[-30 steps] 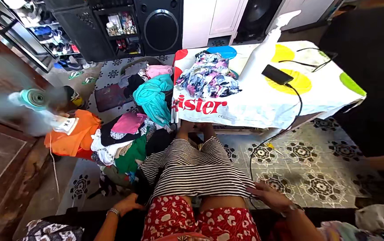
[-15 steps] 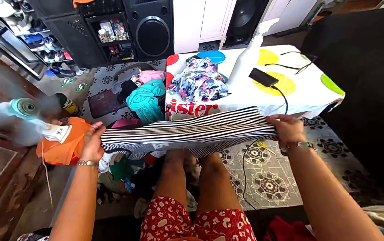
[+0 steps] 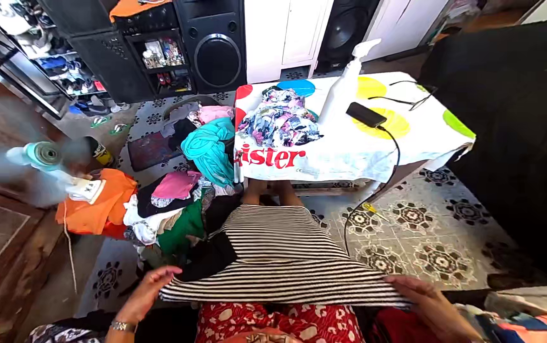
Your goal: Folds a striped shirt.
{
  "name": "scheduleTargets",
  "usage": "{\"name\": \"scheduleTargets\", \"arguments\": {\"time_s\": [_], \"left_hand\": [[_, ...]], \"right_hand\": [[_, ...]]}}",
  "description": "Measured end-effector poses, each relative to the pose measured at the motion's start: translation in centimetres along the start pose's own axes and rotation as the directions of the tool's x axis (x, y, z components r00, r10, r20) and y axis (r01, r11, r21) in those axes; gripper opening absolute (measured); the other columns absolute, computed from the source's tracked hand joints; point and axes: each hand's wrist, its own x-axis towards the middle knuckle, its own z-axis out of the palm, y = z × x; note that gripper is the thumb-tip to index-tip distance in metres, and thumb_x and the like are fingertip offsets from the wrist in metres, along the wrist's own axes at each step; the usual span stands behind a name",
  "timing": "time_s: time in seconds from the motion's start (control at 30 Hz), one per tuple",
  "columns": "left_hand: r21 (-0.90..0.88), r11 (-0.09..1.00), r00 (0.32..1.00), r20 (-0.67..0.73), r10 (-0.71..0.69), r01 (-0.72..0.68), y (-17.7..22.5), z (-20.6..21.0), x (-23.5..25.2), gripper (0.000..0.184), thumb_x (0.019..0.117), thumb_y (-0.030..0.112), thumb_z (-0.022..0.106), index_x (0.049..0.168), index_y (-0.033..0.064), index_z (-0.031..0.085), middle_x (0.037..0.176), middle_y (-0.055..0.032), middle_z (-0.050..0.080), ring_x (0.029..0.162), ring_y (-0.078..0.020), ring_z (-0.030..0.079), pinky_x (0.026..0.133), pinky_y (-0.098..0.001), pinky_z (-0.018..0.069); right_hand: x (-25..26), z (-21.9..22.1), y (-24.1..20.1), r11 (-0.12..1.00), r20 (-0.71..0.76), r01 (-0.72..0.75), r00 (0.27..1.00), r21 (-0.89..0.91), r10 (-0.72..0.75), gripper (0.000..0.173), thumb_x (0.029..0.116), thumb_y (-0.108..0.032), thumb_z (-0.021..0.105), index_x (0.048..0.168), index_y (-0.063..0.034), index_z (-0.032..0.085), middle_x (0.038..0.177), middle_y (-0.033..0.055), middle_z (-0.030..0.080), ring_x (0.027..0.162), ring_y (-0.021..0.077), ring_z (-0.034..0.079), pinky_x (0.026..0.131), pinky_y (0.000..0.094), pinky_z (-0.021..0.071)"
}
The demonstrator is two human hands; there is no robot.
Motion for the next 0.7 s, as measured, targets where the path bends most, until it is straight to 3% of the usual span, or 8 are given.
{"name": "scheduleTargets", "arguments": {"time_s": [0.1,0.23,0.3,0.37,0.43,0.53,0.6,0.7], "left_hand": [[-0.038,0.999,1.000,0.005,-0.030,0.030,-1.8,0.0,-1.3,0.024,0.0998,0.008,0.052,0.111,0.0051,0.072,0.105,0.0001,0.074,0.089,-0.0055,0.068,0.078,-0.0246,0.0573],[-0.128,0.992,0.999,-0.045,0.015,-0.021,-1.1,-0.9,-3.4,0.026,0.0977,0.007,0.051,0.108,0.0077,0.075,0.103,0.0003,0.076,0.086,-0.0057,0.071,0.073,-0.0232,0.0590],[-0.134,0.990,0.999,-0.018,0.041,-0.043,-0.8,-1.4,-4.7,0.026,0.0976,0.008,0.051,0.107,0.0096,0.076,0.102,0.0017,0.077,0.086,-0.0044,0.071,0.074,-0.0225,0.0593],[-0.046,0.999,0.995,0.100,0.012,-0.007,-0.8,-1.9,-5.7,0.024,0.0977,0.009,0.054,0.106,0.0109,0.077,0.102,0.0038,0.077,0.088,-0.0024,0.070,0.077,-0.0223,0.0584],[0.196,0.978,0.967,0.226,-0.121,0.076,-1.2,-2.2,-5.6,0.023,0.0983,0.007,0.055,0.112,0.0042,0.073,0.107,-0.0014,0.074,0.093,-0.0064,0.069,0.086,-0.0281,0.0567],[0.553,0.815,0.925,0.195,-0.327,0.172,-2.3,-1.4,-3.1,0.029,0.1018,0.009,0.058,0.127,-0.0030,0.066,0.121,-0.0232,0.067,0.107,-0.0318,0.067,0.098,-0.0483,0.0525],[0.568,0.809,0.953,0.132,-0.273,0.153,-1.5,0.3,-1.0,0.034,0.1017,0.010,0.060,0.133,-0.0022,0.062,0.132,-0.0245,0.062,0.117,-0.0351,0.065,0.104,-0.0491,0.0507],[0.485,0.874,0.995,0.082,-0.051,0.005,0.9,4.2,3.2,0.040,0.1043,0.015,0.054,0.141,-0.0013,0.055,0.141,-0.0227,0.057,0.127,-0.0338,0.059,0.109,-0.0484,0.0464]], "right_hand": [[-1.1,-0.6,1.0,0.998,0.036,0.028,0.999,0.047,-0.030,0.027,0.0977,0.006,0.047,0.104,-0.0011,0.072,0.093,-0.0015,0.077,0.079,0.0052,0.072,0.072,0.0256,0.0615],[-2.4,-1.7,0.0,0.996,0.075,0.068,0.995,0.056,-0.072,0.031,0.0942,0.008,0.048,0.104,-0.0037,0.075,0.095,-0.0038,0.079,0.082,0.0036,0.073,0.073,0.0235,0.0618],[-3.1,-2.2,-0.4,0.998,0.097,0.068,0.993,0.000,-0.067,0.030,0.0929,0.010,0.050,0.102,-0.0033,0.075,0.092,-0.0048,0.078,0.080,0.0013,0.072,0.072,0.0214,0.0610],[-3.5,-2.9,0.0,0.987,0.146,0.071,0.988,-0.145,-0.050,0.027,0.0911,0.010,0.052,0.101,-0.0002,0.075,0.092,-0.0019,0.078,0.082,0.0009,0.072,0.077,0.0214,0.0601],[-3.1,-3.5,0.4,0.923,0.254,0.077,0.967,-0.377,0.023,0.021,0.0947,0.008,0.058,0.109,0.0067,0.073,0.105,0.0123,0.075,0.095,0.0130,0.070,0.091,0.0330,0.0561],[-1.0,-1.8,0.7,0.739,0.302,0.141,0.949,-0.659,0.088,0.027,0.1016,-0.007,0.061,0.125,0.0037,0.069,0.125,0.0285,0.067,0.116,0.0422,0.065,0.105,0.0580,0.0477],[0.4,1.0,0.4,0.707,0.212,0.189,0.976,-0.681,-0.057,0.035,0.1017,-0.011,0.061,0.133,0.0041,0.064,0.131,0.0357,0.059,0.115,0.0520,0.062,0.101,0.0644,0.0482],[3.6,5.6,-1.3,0.765,0.091,0.244,0.967,-0.596,-0.237,0.046,0.1066,-0.019,0.051,0.146,0.0045,0.050,0.141,0.0365,0.052,0.125,0.0530,0.056,0.106,0.0632,0.0438]]}}
